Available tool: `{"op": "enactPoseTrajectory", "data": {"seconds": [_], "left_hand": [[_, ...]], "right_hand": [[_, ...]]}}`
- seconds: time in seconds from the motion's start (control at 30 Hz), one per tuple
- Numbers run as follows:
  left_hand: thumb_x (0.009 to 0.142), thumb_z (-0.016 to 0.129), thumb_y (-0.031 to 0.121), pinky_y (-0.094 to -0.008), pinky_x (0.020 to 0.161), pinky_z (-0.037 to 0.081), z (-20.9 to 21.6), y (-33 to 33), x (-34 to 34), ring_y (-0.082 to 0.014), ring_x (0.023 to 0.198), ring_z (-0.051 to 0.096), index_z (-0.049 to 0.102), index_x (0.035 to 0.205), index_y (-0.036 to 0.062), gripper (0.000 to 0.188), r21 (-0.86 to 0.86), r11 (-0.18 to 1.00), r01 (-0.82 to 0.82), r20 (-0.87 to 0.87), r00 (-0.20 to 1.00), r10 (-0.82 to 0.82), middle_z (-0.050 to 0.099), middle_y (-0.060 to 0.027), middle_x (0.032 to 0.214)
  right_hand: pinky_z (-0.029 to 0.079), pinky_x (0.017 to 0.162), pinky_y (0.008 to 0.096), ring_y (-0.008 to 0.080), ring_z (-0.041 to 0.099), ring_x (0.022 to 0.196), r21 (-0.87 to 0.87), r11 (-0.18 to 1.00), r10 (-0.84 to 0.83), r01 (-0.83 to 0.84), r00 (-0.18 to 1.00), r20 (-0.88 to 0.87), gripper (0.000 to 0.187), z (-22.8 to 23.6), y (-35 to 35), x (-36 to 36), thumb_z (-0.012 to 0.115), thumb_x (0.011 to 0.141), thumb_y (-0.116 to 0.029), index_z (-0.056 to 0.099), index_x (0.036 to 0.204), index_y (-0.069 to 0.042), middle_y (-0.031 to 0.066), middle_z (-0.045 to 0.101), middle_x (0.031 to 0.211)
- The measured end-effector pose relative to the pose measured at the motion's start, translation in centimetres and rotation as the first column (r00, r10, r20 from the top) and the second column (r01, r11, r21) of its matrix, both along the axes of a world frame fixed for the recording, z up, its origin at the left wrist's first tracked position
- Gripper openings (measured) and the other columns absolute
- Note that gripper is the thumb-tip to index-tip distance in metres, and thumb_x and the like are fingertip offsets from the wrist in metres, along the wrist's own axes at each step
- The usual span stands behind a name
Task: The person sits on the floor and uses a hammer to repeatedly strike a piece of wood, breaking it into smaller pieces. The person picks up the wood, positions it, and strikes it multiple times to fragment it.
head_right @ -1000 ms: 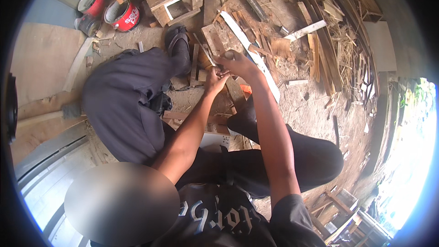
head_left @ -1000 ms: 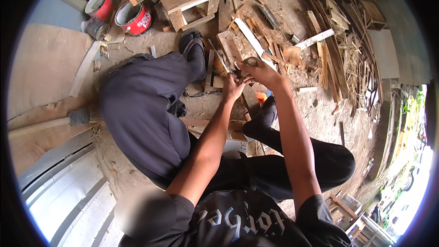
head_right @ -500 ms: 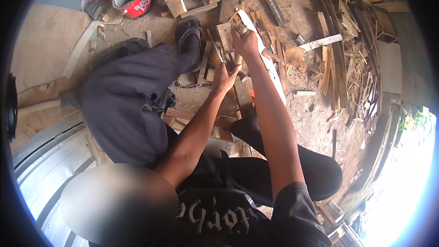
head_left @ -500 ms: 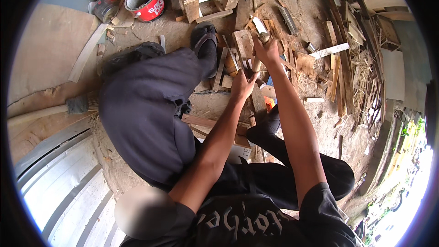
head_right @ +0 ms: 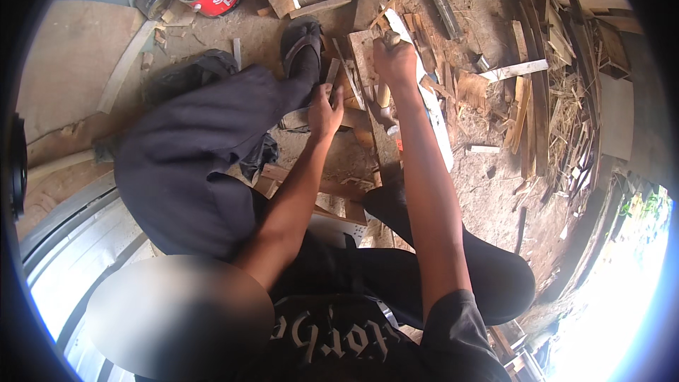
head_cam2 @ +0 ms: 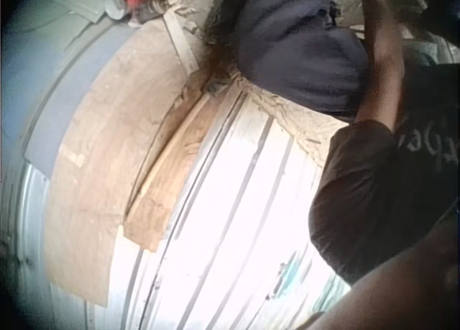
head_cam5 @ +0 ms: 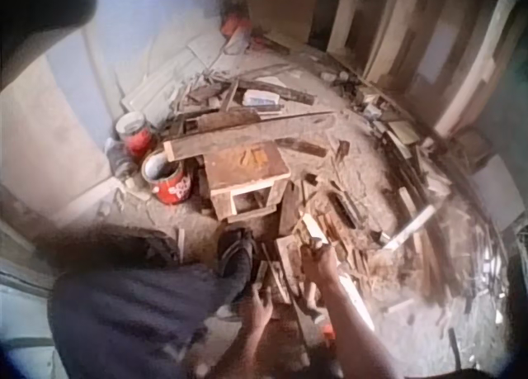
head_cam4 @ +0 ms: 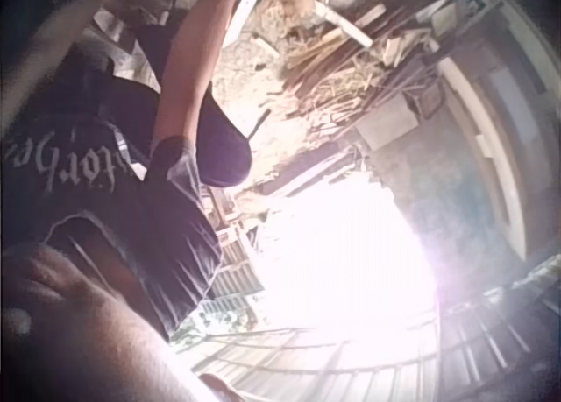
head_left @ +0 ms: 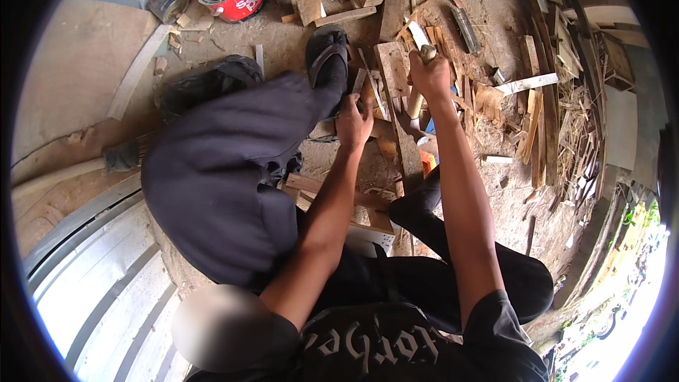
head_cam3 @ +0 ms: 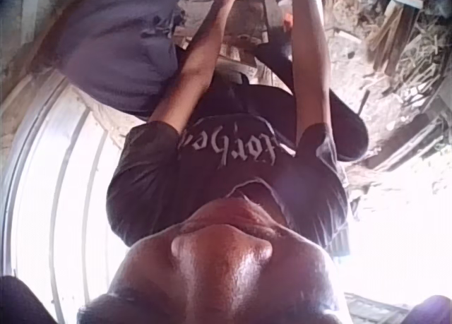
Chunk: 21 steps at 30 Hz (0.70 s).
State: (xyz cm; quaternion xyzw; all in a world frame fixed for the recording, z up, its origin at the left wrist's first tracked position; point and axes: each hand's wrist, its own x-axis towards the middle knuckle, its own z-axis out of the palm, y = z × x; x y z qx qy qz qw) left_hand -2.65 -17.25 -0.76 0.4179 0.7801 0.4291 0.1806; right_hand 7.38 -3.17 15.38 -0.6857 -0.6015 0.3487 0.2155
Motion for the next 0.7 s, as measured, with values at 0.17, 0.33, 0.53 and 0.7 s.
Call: {"op": "enactPoseTrajectory", "data": {"seconds": [0.17, 0.33, 0.53, 0.7], "left_hand": [[0.09, 0.064, 0.017, -0.0477, 0.083, 0.057, 0.7, -0.1, 2.1, -0.0414, 0.116, 0.06, 0.033, 0.147, -0.0035, 0.068, -0.325, 0.946, -0.001, -0.357, 0.926, -0.122, 0.043, -0.0233, 0.14], [0.084, 0.07, 0.008, -0.0404, 0.08, 0.062, 3.6, 2.8, 1.9, -0.0375, 0.104, 0.067, 0.039, 0.137, -0.0082, 0.063, -0.524, 0.844, 0.114, -0.113, 0.973, -0.202, 0.05, -0.0246, 0.125], [0.088, 0.066, 0.007, -0.0433, 0.084, 0.061, 1.5, 6.2, -0.9, -0.0376, 0.103, 0.069, 0.054, 0.118, -0.0014, 0.034, -0.682, 0.703, 0.201, 0.015, 0.965, -0.262, 0.061, -0.019, 0.117], [0.095, 0.059, 0.013, -0.0436, 0.084, 0.059, 2.2, 2.6, 0.4, -0.0367, 0.118, 0.061, 0.054, 0.115, -0.002, 0.025, -0.611, 0.751, 0.251, -0.064, 0.929, -0.363, 0.039, -0.025, 0.149]], "right_hand": [[0.054, 0.063, 0.0358, 0.0197, 0.069, 0.059, 0.001, 1.0, -0.01, 0.01, 0.999, -0.039, 0.04, 1.4, -0.2, 1.4, 0.066, 0.086, -0.031, 0.069, 0.065, 0.003, 0.0122, 0.066, 0.057], [0.051, 0.057, 0.0363, 0.0154, 0.063, 0.056, -0.031, 0.998, -0.06, 0.058, 0.995, -0.079, 0.04, 3.0, -1.4, 3.8, 0.066, 0.09, -0.029, 0.068, 0.068, 0.004, 0.0083, 0.064, 0.057], [0.044, 0.051, 0.0334, 0.0132, 0.054, 0.052, 0.15, 0.984, -0.069, 0.093, 0.985, -0.158, 0.026, 1.3, -4.1, 4.5, 0.067, 0.092, -0.02, 0.063, 0.103, 0.003, 0.0061, 0.061, 0.06], [0.044, 0.051, 0.0339, 0.0122, 0.055, 0.051, 0.079, 0.975, -0.178, 0.209, 0.94, -0.291, 0.034, 2.4, -5.3, 5.8, 0.064, 0.093, -0.022, 0.064, 0.07, 0.002, 0.0052, 0.059, 0.055]]}}
